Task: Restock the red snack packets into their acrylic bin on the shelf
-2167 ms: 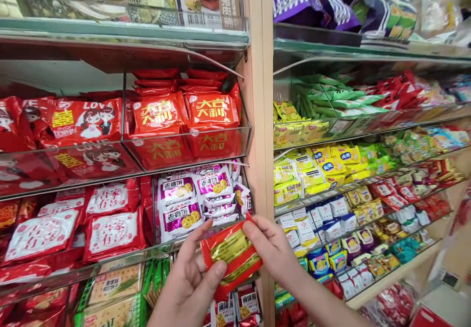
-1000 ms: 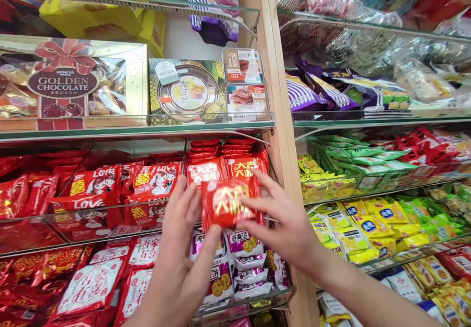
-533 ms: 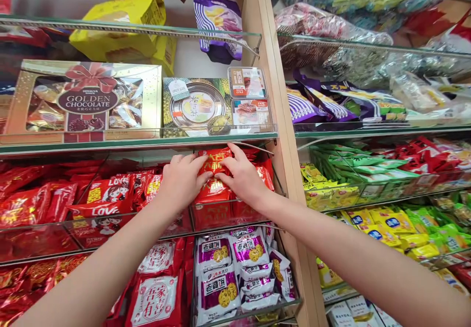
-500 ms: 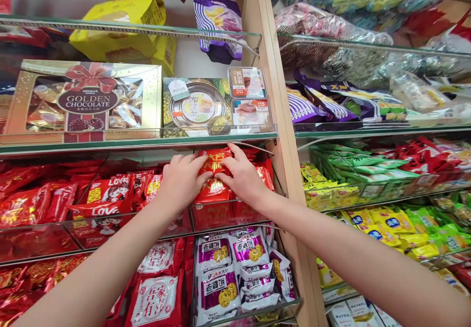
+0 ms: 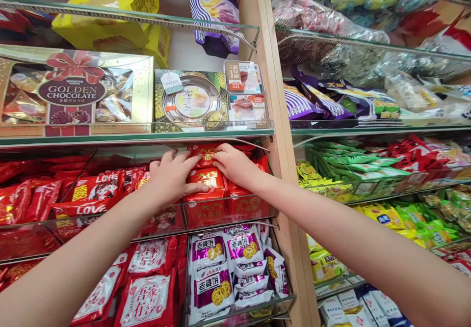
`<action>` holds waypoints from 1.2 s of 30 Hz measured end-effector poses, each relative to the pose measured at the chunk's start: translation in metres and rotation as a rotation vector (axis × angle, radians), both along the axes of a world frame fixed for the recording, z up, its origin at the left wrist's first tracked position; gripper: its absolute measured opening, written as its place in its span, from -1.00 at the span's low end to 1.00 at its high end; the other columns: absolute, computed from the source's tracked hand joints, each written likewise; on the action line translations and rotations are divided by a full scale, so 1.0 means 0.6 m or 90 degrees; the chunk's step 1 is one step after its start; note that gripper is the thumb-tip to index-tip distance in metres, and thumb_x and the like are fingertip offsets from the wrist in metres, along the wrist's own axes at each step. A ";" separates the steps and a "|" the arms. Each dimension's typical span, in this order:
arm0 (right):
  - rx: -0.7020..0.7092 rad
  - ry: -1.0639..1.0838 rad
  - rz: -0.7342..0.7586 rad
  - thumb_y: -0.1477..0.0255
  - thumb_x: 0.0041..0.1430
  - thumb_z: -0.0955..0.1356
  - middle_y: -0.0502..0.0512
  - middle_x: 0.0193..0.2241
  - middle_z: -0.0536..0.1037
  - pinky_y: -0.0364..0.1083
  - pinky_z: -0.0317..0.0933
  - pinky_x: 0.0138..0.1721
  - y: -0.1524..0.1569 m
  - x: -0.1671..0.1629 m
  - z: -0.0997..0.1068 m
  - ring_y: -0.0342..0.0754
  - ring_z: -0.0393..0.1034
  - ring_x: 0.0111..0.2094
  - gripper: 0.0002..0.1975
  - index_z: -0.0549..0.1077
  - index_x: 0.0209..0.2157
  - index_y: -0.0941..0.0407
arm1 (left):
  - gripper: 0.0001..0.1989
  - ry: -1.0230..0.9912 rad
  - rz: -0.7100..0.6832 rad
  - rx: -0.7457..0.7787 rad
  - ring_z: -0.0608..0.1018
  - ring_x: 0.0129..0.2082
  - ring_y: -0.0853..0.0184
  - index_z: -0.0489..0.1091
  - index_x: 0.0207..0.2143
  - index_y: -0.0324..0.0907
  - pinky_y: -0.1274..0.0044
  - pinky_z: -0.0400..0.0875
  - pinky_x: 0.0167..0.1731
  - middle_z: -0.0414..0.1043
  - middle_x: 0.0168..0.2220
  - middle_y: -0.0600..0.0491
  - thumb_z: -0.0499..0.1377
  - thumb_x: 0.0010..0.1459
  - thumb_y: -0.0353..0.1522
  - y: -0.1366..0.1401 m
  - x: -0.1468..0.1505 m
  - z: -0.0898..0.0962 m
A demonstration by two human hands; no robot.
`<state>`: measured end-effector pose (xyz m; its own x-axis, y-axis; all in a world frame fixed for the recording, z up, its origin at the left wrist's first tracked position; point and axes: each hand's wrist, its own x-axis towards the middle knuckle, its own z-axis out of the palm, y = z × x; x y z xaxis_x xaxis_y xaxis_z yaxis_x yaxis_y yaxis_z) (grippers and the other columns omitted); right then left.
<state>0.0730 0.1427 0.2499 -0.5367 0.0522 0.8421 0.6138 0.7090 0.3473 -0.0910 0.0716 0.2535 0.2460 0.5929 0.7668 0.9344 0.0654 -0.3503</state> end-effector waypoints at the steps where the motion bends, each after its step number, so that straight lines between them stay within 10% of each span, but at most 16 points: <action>1: -0.006 0.008 0.000 0.52 0.26 0.20 0.22 -0.18 0.35 -0.12 0.20 -0.13 0.001 0.000 0.002 -0.05 0.29 -0.17 -0.80 0.43 -0.26 0.27 | -0.23 0.005 0.001 -0.016 0.09 0.15 -0.19 0.06 0.18 -0.02 0.05 0.17 -0.10 0.10 0.21 -0.10 0.12 -0.05 0.05 0.002 -0.004 0.005; 28: -0.028 -0.109 0.011 0.49 0.03 0.41 0.24 -0.13 0.42 0.01 0.19 -0.02 -0.005 0.036 0.033 0.06 0.30 -0.08 -0.76 0.49 -0.21 0.25 | -0.17 0.030 0.067 -0.219 -0.19 0.26 -0.14 -0.14 0.24 -0.03 -0.07 -0.02 0.05 -0.26 0.31 0.04 0.02 -0.01 0.07 -0.013 0.003 0.033; 36: 0.034 -0.080 0.019 0.51 0.21 0.26 0.27 -0.22 0.47 -0.04 0.24 -0.11 -0.004 0.036 0.024 0.01 0.35 -0.15 -0.84 0.45 -0.32 0.31 | -0.04 -0.032 -0.005 -0.162 -0.19 0.26 -0.11 -0.47 0.25 -0.07 0.03 0.04 0.09 -0.40 0.32 -0.01 0.03 -0.01 0.06 0.002 -0.027 0.011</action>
